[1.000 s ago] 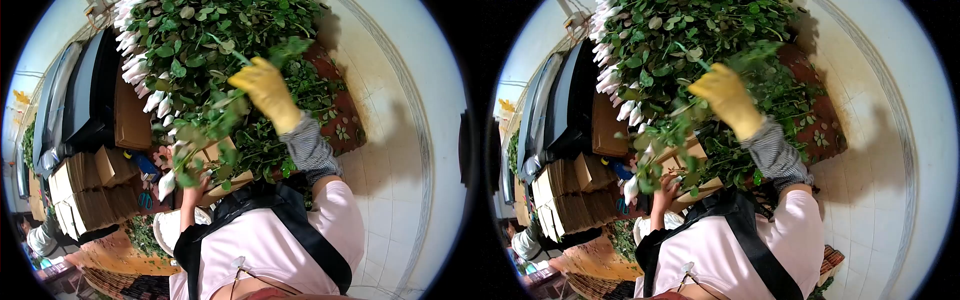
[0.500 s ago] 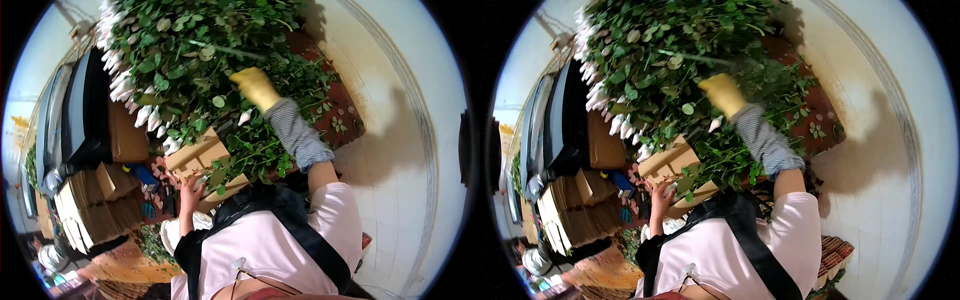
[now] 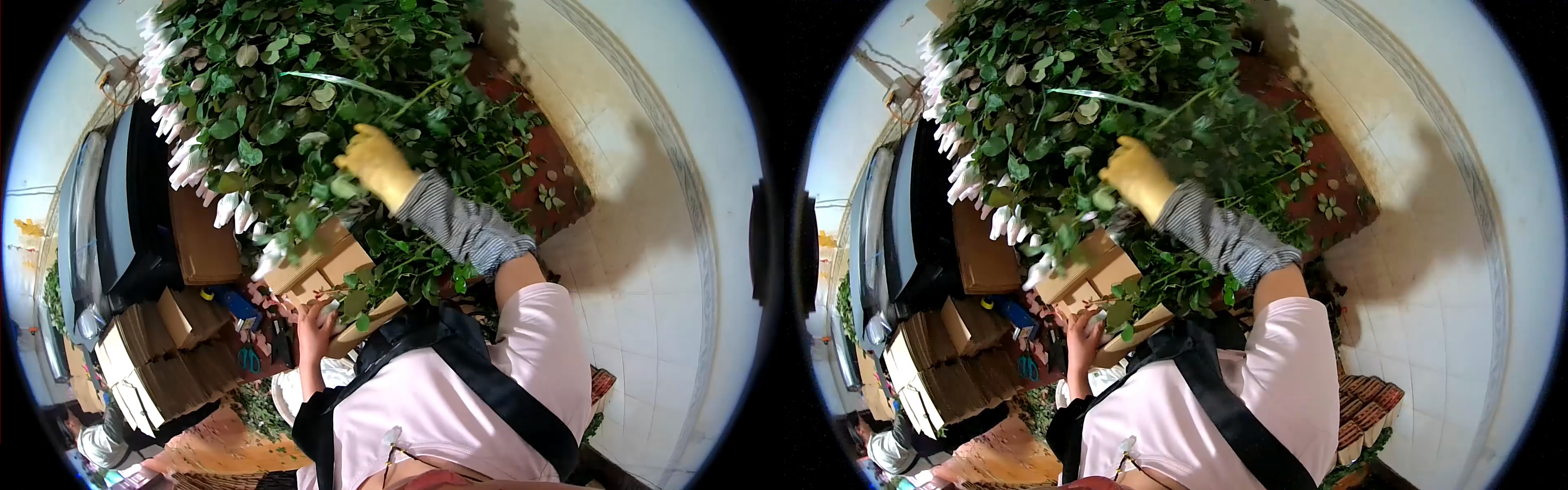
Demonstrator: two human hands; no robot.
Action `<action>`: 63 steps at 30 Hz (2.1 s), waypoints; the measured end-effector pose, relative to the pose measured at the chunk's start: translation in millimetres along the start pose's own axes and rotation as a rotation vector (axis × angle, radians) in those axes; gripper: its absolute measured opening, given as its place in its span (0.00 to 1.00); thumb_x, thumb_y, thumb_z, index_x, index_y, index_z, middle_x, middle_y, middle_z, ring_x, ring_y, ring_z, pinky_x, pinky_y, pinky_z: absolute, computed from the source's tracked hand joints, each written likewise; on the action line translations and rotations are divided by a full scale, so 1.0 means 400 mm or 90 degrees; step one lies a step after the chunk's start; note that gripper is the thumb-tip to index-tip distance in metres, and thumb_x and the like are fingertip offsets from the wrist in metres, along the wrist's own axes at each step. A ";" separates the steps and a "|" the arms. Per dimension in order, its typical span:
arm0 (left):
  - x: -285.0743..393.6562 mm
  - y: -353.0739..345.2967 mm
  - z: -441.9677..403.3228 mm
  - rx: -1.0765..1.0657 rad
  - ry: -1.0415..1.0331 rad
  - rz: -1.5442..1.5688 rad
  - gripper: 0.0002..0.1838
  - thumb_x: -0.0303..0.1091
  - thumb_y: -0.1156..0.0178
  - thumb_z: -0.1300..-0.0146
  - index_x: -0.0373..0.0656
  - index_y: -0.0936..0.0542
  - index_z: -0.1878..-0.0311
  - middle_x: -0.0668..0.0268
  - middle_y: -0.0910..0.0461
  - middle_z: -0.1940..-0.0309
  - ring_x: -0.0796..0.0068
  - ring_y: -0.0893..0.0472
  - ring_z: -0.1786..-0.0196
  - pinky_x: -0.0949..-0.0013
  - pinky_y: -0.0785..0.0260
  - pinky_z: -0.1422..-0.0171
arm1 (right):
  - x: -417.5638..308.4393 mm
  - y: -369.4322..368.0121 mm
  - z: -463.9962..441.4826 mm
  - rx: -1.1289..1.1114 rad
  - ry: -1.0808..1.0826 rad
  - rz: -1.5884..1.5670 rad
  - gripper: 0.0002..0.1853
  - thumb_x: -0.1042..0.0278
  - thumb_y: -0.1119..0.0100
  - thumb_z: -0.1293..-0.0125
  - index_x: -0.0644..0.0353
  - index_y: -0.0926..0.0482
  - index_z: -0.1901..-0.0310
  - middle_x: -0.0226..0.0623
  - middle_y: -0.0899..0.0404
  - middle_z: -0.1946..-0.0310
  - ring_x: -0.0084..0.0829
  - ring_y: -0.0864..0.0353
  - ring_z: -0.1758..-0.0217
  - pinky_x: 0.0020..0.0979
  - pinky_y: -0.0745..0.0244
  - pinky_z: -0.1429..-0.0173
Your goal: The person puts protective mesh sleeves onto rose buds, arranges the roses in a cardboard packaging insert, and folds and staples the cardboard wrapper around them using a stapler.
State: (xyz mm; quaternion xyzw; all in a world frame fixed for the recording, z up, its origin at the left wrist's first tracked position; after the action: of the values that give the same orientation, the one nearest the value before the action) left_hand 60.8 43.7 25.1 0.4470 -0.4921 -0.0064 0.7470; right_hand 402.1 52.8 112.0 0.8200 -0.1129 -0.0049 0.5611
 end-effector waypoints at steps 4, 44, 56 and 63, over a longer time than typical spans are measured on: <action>-0.074 -0.028 0.001 0.017 0.007 0.055 0.16 0.29 0.31 0.39 0.41 0.15 0.47 0.54 0.22 0.61 0.53 0.20 0.55 0.60 0.27 0.47 | 0.203 0.104 0.099 0.191 -0.018 -0.191 0.14 0.69 0.49 0.33 0.48 0.12 0.54 0.36 0.12 0.54 0.39 0.20 0.37 0.50 0.45 0.19; 0.019 -0.007 0.022 -0.040 -0.087 -0.234 0.19 0.41 0.32 0.37 0.46 0.16 0.45 0.51 0.21 0.49 0.48 0.21 0.45 0.53 0.28 0.41 | -0.194 -0.091 0.361 -0.409 0.123 -0.060 0.09 0.70 0.42 0.36 0.47 0.12 0.62 0.32 0.13 0.69 0.39 0.12 0.63 0.41 0.20 0.60; 0.022 0.024 0.025 0.062 -0.207 -0.098 0.17 0.29 0.29 0.42 0.42 0.16 0.49 0.48 0.28 0.44 0.44 0.26 0.42 0.50 0.31 0.35 | -0.175 -0.205 0.498 -0.312 -0.056 -0.257 0.08 0.69 0.39 0.40 0.50 0.14 0.60 0.38 0.14 0.66 0.45 0.13 0.60 0.45 0.19 0.54; 0.033 0.028 0.014 0.021 -0.153 -0.149 0.24 0.33 0.28 0.42 0.47 0.19 0.41 0.52 0.26 0.49 0.46 0.24 0.45 0.51 0.30 0.39 | -0.085 -0.021 0.313 -0.627 0.055 -0.461 0.26 0.50 0.44 0.28 0.51 0.25 0.32 0.45 0.17 0.42 0.43 0.18 0.40 0.39 0.24 0.35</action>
State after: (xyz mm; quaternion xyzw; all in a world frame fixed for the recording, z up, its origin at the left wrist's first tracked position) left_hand 58.7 40.9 42.8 0.5093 -0.5223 -0.1387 0.6698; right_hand 353.7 -52.8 54.1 0.4503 0.2110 -0.2136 0.8409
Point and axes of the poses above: each hand's wrist, its own z-axis away from the middle knuckle, its own y-axis out of the back of the hand, x = y × z, the point moved 7 cm from there along -z, towards the middle knuckle
